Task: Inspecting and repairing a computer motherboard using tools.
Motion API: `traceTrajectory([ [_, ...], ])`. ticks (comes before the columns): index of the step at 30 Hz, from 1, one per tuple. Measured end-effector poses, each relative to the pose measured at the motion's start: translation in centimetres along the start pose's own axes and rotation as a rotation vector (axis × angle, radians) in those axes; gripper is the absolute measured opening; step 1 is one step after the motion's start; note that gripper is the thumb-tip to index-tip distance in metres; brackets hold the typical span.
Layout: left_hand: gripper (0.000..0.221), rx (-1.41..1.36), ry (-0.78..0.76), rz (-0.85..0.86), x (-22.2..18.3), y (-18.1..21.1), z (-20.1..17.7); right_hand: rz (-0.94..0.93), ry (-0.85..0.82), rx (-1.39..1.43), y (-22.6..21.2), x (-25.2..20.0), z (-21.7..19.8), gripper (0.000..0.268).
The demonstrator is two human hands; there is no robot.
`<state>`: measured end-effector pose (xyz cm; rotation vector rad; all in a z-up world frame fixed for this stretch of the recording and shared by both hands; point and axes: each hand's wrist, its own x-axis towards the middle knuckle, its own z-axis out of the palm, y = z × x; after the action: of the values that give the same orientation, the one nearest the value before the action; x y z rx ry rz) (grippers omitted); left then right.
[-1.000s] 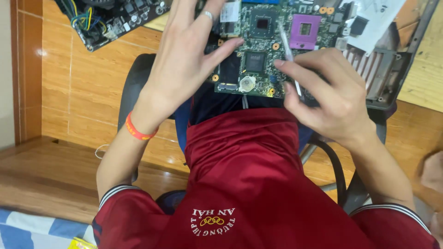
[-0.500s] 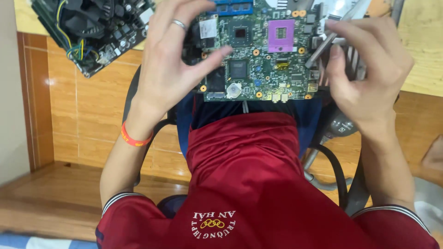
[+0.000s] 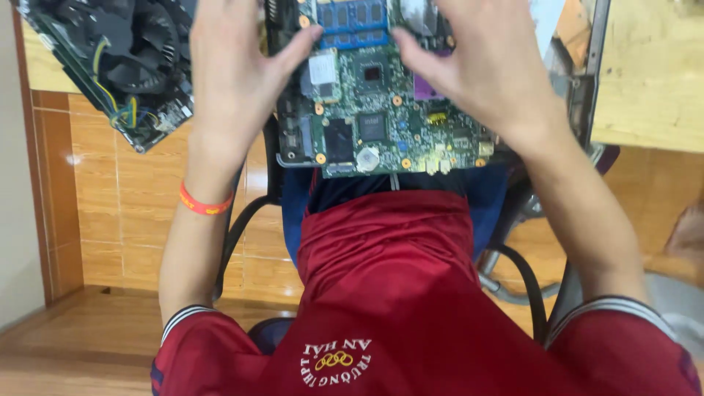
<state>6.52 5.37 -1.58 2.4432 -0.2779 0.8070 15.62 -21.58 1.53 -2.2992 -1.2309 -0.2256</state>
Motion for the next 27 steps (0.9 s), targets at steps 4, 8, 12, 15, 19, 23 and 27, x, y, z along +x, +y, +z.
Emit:
traceTrajectory([
  [4,0.041,-0.02,-0.059,-0.049,0.0,-0.5,-0.2,-0.177,0.111,0.001,0.5,0.7,0.9,0.033],
  [8,0.037,-0.057,-0.115,-0.075,0.0,-0.8,0.1,-0.065,-0.02,0.07,0.9,1.5,1.3,0.021],
  [12,0.036,-0.061,-0.061,-0.068,-0.5,-1.0,0.1,-0.127,0.015,0.034,0.6,2.3,1.2,0.028],
  [15,0.036,-0.031,-0.033,-0.044,-0.8,-1.2,0.3,-0.176,0.053,0.083,1.5,1.5,1.6,0.025],
  [19,0.032,-0.013,-0.021,-0.069,-1.2,-1.2,1.4,-0.204,0.136,-0.02,1.6,1.2,2.1,0.021],
  [23,0.03,0.023,0.025,-0.109,-1.2,-1.1,2.1,-0.253,0.184,-0.133,0.2,2.0,1.6,0.019],
  [27,0.031,0.019,0.047,-0.093,-1.4,-1.1,2.4,-0.179,0.113,0.029,1.5,1.3,2.6,0.012],
])
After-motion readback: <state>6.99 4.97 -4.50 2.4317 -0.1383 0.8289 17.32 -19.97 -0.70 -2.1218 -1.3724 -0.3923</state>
